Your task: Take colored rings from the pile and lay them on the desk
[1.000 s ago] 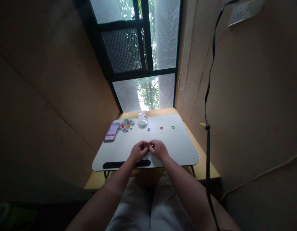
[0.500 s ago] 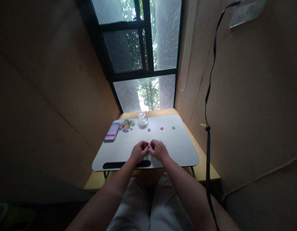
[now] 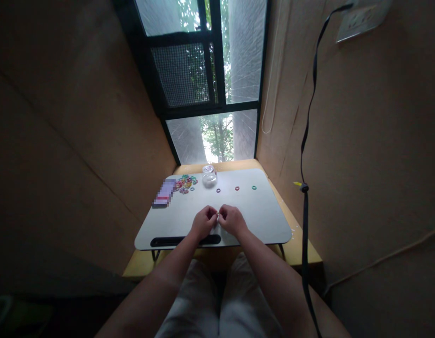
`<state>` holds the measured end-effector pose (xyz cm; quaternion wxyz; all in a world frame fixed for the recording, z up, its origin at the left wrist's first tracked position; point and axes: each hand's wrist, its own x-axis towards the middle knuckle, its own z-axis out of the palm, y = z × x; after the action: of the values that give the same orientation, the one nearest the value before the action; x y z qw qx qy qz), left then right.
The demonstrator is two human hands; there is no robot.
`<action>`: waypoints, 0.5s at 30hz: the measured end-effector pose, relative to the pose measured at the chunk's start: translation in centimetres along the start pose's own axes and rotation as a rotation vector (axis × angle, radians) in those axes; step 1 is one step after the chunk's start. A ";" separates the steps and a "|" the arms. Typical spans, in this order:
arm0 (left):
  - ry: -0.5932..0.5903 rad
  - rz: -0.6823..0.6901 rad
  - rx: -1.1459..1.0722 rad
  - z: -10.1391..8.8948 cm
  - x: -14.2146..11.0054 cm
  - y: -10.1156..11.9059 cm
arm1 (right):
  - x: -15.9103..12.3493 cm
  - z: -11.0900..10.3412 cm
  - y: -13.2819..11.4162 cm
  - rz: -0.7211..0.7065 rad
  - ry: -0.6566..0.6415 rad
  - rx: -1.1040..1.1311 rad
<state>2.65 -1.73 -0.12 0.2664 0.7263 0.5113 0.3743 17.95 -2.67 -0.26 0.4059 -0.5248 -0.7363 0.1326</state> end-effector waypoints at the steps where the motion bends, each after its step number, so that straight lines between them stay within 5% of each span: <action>1: -0.002 0.001 0.007 0.0 0.0 0.0 | 0.0 0.0 0.0 0.005 0.001 0.001; 15: -0.056 0.029 0.029 -0.2 -0.5 0.5 | -0.1 0.4 0.4 0.088 0.041 0.023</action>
<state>2.65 -2.32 0.24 0.2646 0.7477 0.4982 0.3504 17.94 -2.45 -0.83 0.4208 -0.5543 -0.7026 0.1481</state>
